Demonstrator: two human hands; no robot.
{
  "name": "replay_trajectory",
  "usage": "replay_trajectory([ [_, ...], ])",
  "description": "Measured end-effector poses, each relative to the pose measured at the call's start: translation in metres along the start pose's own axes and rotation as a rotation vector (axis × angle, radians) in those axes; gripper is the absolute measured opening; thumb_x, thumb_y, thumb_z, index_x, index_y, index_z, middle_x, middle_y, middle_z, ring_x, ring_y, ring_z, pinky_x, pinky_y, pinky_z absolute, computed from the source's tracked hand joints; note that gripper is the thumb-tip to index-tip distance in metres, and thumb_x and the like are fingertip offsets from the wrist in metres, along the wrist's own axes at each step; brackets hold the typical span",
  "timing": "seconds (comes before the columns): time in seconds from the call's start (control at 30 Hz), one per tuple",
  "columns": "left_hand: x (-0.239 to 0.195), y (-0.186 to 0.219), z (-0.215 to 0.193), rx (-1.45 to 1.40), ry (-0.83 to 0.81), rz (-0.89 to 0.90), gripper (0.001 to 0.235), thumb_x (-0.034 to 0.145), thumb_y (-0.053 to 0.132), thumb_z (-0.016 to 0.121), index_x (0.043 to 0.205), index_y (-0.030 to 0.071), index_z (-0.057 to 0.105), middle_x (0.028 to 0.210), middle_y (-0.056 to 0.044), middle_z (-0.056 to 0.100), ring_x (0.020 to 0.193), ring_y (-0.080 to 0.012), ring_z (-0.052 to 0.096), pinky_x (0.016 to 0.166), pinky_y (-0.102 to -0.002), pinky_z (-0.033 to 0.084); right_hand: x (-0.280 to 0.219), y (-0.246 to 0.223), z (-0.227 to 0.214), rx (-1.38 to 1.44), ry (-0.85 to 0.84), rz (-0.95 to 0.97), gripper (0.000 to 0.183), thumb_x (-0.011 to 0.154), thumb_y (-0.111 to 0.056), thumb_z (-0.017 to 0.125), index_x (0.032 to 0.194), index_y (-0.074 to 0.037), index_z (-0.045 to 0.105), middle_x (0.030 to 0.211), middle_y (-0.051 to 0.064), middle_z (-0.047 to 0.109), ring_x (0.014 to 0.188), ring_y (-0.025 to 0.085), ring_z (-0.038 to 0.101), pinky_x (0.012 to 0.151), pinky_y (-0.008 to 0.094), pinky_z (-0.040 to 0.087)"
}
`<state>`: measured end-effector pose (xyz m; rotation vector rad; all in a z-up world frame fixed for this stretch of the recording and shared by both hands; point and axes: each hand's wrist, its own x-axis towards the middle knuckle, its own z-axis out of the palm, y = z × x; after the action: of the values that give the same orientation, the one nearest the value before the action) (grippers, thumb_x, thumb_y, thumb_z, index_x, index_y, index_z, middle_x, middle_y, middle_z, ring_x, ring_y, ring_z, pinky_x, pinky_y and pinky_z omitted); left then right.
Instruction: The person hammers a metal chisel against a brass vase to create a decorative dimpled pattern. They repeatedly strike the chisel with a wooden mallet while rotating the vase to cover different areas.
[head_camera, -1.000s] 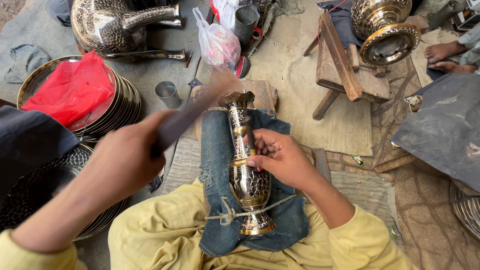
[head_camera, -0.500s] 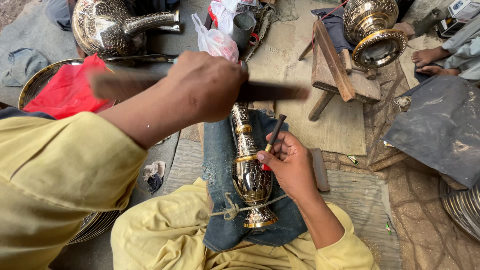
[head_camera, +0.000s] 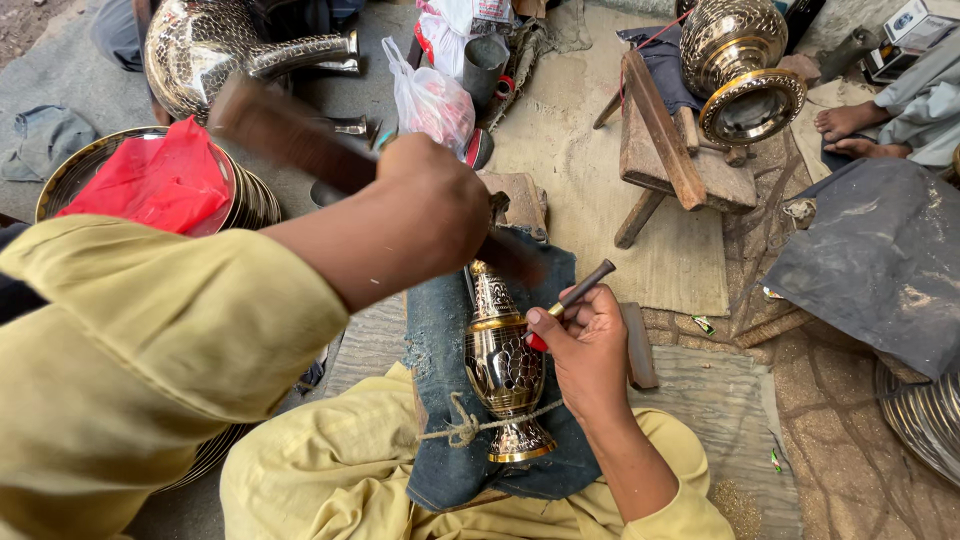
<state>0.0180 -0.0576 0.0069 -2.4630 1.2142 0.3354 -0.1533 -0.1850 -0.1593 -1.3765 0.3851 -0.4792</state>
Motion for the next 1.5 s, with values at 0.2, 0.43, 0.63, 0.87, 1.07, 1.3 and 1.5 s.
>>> replay_trajectory([
  [0.2, 0.01, 0.029, -0.027, -0.175, 0.383, 0.115, 0.024, 0.09, 0.021, 0.066, 0.113, 0.023, 0.074, 0.098, -0.005, 0.077, 0.088, -0.0257, 0.075, 0.071, -0.041, 0.058, -0.002, 0.013, -0.003, 0.046, 0.028, -0.039, 0.033, 0.088, 0.004, 0.076, 0.102, -0.004, 0.048, 0.088, 0.006, 0.061, 0.073, 0.009, 0.063, 0.065, 0.026, 0.059],
  [0.43, 0.013, 0.044, -0.048, -0.094, 0.48, 0.252, 0.019, 0.089, 0.021, 0.066, 0.105, 0.02, 0.075, 0.098, -0.006, 0.075, 0.091, -0.0269, 0.073, 0.075, -0.041, 0.057, -0.001, 0.006, -0.004, -0.037, -0.013, 0.009, 0.032, 0.087, 0.001, 0.078, 0.105, -0.004, 0.051, 0.086, 0.006, 0.064, 0.071, 0.01, 0.064, 0.065, 0.025, 0.059],
  [0.63, 0.0, 0.012, -0.028, -0.175, 0.352, 0.074, 0.022, 0.09, 0.02, 0.065, 0.111, 0.019, 0.071, 0.096, -0.007, 0.075, 0.088, -0.0305, 0.073, 0.07, -0.043, 0.058, 0.015, -0.001, -0.008, -0.025, -0.17, 0.075, 0.032, 0.084, 0.002, 0.08, 0.107, -0.002, 0.057, 0.086, 0.004, 0.064, 0.074, 0.008, 0.063, 0.065, 0.026, 0.06],
  [0.87, -0.055, -0.024, 0.01, -0.359, 0.25, -0.11, 0.034, 0.086, 0.007, 0.061, 0.118, 0.02, 0.061, 0.089, -0.012, 0.073, 0.08, -0.0358, 0.072, 0.066, -0.05, 0.056, 0.038, 0.002, -0.018, -0.056, -0.408, 0.167, 0.034, 0.084, 0.004, 0.079, 0.114, 0.001, 0.064, 0.088, 0.007, 0.07, 0.075, 0.01, 0.066, 0.067, 0.025, 0.057],
  [1.07, -0.11, -0.017, 0.086, -0.467, 0.079, -0.333, 0.061, 0.088, 0.007, 0.052, 0.146, 0.026, 0.047, 0.09, -0.011, 0.073, 0.08, -0.0337, 0.073, 0.068, -0.048, 0.058, 0.061, 0.001, -0.025, -0.045, -0.709, 0.159, 0.046, 0.088, 0.001, 0.076, 0.131, 0.001, 0.063, 0.097, 0.004, 0.071, 0.087, 0.01, 0.068, 0.081, 0.026, 0.057],
  [1.3, -0.142, 0.022, 0.161, -0.446, 0.092, -0.308, 0.079, 0.076, 0.002, 0.055, 0.151, 0.024, 0.043, 0.114, -0.01, 0.069, 0.089, -0.0298, 0.073, 0.066, -0.046, 0.059, 0.076, -0.012, -0.024, -0.052, -0.943, 0.173, 0.048, 0.088, 0.0, 0.076, 0.134, -0.002, 0.061, 0.1, 0.003, 0.072, 0.091, 0.01, 0.067, 0.084, 0.027, 0.056],
  [1.5, -0.144, 0.007, 0.153, -1.183, 0.437, -0.64, 0.068, 0.084, 0.019, 0.073, 0.147, 0.016, 0.048, 0.091, -0.013, 0.074, 0.081, -0.0263, 0.072, 0.073, -0.041, 0.059, 0.083, -0.009, -0.023, -0.039, -1.053, 0.126, 0.039, 0.091, 0.003, 0.076, 0.128, 0.0, 0.066, 0.099, 0.003, 0.071, 0.096, 0.01, 0.067, 0.091, 0.029, 0.057],
])
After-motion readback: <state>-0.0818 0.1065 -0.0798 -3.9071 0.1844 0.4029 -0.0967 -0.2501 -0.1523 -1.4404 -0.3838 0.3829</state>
